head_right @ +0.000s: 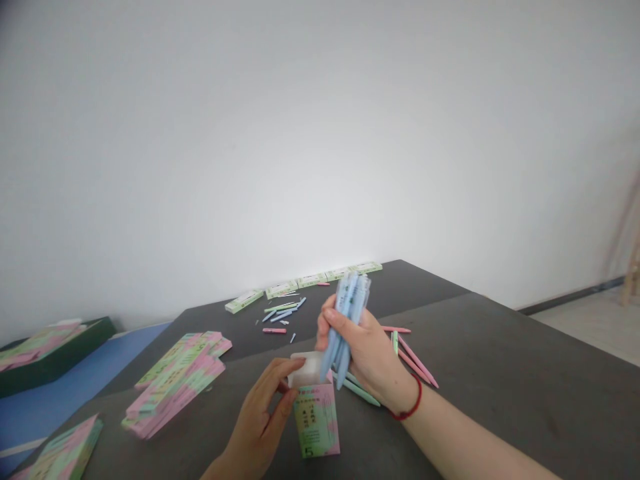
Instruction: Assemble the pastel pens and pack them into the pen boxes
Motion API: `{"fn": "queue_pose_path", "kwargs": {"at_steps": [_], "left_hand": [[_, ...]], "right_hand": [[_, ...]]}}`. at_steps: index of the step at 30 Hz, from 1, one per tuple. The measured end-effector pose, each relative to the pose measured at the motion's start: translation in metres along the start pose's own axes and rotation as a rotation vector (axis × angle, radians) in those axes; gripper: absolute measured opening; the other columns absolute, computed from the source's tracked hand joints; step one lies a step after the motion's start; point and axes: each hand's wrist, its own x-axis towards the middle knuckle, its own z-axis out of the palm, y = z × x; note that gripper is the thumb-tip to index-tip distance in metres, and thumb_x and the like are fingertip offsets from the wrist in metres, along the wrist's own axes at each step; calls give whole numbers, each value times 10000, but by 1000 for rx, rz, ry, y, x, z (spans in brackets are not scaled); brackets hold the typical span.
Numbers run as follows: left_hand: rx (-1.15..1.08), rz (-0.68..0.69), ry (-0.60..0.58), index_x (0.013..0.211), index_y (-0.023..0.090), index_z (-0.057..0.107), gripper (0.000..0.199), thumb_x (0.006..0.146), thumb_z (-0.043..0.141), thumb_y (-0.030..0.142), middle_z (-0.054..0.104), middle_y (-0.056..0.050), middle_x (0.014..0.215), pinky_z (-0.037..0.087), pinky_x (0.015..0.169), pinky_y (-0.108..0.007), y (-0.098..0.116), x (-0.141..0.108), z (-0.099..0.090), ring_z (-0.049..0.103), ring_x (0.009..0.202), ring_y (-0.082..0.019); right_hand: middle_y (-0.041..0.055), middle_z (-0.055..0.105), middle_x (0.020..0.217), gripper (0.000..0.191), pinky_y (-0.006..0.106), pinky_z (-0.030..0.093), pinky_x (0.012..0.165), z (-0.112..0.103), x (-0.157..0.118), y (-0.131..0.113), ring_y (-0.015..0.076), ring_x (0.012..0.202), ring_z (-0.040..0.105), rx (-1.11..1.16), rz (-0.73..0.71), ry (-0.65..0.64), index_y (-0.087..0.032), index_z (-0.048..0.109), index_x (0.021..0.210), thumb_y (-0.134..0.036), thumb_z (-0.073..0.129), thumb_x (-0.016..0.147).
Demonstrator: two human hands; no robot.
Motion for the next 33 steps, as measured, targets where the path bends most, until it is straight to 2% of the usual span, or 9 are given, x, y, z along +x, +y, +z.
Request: {"fn": "queue_pose_path", "kwargs": {"at_steps": [4,7,10,14,19,22,25,29,33], "left_hand": [[-13,-22,-10,1113,219,540,228,909,451,169,568,-37,992,440,739,-259,1,2,2,543,836,-154],[-6,-30,8,1046,203,556,176,907,454,169,570,-28,925,435,727,-259,2,1,2,536,807,-156],[-6,-9,27,1116,226,528,236,903,461,150,582,-29,1009,433,763,-255,2,1,2,544,866,-153],[-12,6,39,1148,239,518,273,901,461,137,581,-41,1106,440,812,-262,-1,1,4,546,974,-163],[-8,17,62,1222,230,499,340,896,456,143,545,-81,1252,447,881,-312,-5,0,7,516,1112,-202],[19,-8,88,1238,222,500,360,888,461,150,568,-91,1232,458,881,-338,-6,0,8,551,1060,-208],[18,-28,101,1198,216,535,324,888,458,163,603,-84,1166,474,857,-336,-6,0,9,576,1005,-204],[13,-36,96,1215,218,525,341,887,458,157,588,-88,1196,480,853,-333,-7,1,9,539,1094,-221],[-1,-45,77,1231,216,503,353,889,451,146,567,-92,1227,478,851,-328,-4,3,8,530,1106,-215]], "right_hand": [[-18,613,693,174,227,503,573,20,20,8,124,616,625,82,148,-144,-181,553,915,-250,665,800],[-5,634,702,174,225,521,567,18,28,19,135,631,653,62,200,-226,-166,564,923,-236,666,801],[9,651,735,178,243,541,591,9,28,22,150,676,669,-25,202,-268,-162,567,950,-235,657,815],[14,652,758,184,253,543,615,3,27,17,152,702,665,-148,199,-279,-156,573,938,-252,667,813],[11,648,790,219,218,515,612,5,26,15,121,689,636,-280,213,-293,-155,602,948,-259,699,781],[10,641,799,239,231,509,612,7,25,17,123,680,623,-327,262,-317,-160,605,960,-270,702,770],[7,628,800,250,250,507,617,8,24,20,132,687,615,-322,262,-319,-168,594,974,-278,696,773],[5,618,833,313,264,515,624,8,21,23,146,725,619,-236,197,-283,-196,561,1056,-263,692,780],[-14,610,786,298,267,514,646,7,20,28,136,714,622,-193,158,-221,-208,557,1062,-257,682,795]]}}
